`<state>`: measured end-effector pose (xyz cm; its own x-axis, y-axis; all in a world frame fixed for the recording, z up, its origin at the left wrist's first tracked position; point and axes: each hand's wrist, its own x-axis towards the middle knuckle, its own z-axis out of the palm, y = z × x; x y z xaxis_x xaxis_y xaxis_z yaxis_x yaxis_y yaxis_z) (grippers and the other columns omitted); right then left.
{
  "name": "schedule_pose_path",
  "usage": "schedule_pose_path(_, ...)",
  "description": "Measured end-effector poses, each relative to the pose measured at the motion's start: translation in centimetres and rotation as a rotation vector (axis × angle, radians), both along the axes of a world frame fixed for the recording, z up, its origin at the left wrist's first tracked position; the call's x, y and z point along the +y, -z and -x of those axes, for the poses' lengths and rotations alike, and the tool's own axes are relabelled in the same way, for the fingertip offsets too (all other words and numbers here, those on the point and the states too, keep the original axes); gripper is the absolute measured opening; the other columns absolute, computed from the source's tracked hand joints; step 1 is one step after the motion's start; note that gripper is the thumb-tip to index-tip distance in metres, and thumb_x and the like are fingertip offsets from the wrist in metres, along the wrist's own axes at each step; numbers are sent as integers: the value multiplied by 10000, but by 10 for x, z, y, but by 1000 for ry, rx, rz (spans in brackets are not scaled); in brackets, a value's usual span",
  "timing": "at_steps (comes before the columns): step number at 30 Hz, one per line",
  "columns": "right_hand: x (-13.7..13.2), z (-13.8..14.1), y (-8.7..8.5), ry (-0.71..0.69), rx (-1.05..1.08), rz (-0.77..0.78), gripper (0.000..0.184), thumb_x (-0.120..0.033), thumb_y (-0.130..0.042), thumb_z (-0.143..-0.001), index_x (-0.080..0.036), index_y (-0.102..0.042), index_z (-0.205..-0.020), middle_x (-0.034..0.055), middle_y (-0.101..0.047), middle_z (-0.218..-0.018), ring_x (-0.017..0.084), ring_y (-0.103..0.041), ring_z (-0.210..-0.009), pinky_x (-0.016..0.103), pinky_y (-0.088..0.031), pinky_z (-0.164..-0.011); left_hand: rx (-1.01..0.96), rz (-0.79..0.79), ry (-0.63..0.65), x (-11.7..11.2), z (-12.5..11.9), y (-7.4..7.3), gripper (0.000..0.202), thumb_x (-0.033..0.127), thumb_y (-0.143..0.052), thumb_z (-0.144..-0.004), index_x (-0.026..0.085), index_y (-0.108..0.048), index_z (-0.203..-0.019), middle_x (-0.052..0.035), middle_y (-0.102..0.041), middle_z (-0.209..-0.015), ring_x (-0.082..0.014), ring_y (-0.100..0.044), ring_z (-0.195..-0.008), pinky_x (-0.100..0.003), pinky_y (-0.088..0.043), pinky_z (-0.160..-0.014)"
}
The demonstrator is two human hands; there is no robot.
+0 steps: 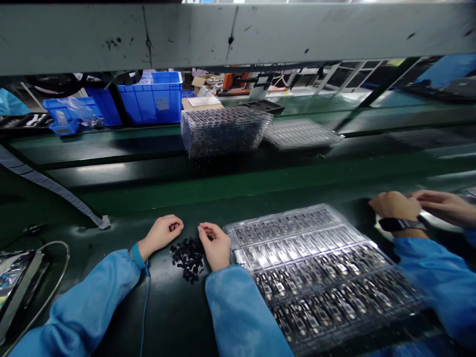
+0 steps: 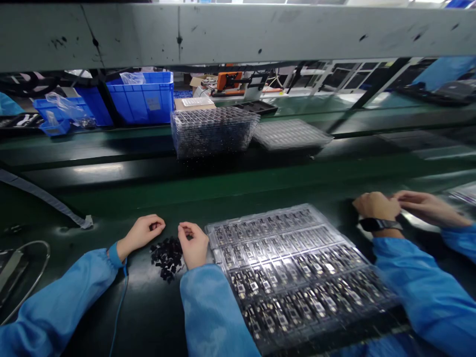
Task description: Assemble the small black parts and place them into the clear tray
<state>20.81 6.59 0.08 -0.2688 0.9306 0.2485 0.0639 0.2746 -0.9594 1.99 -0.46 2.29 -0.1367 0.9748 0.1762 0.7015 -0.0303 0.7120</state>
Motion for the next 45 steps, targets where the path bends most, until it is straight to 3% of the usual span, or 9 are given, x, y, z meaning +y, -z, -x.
schedule_pose_path(16, 1, 0, 1, 2, -6, -4, 151, -309, -653, -834, -184, -729, -875, 50, -732, -790, 188, -688, -683, 298, -576, -660, -6, -1, 5, 0, 0, 1, 170, 264, -559, -899, 182, -706, -872, -27, -639, -775, -130, -568, -671, -246, -449, -658)
schedule_pose_path(45, 0, 1, 0, 1, -4, 0, 146, -301, -656, -835, -184, -729, -882, 48, -729, -785, 189, -688, -684, 301, -570, -668, -11, 5, -1, 0, -1, -1, 135, 217, -567, -888, 183, -695, -865, -11, -619, -771, -120, -562, -669, -235, -430, -658)
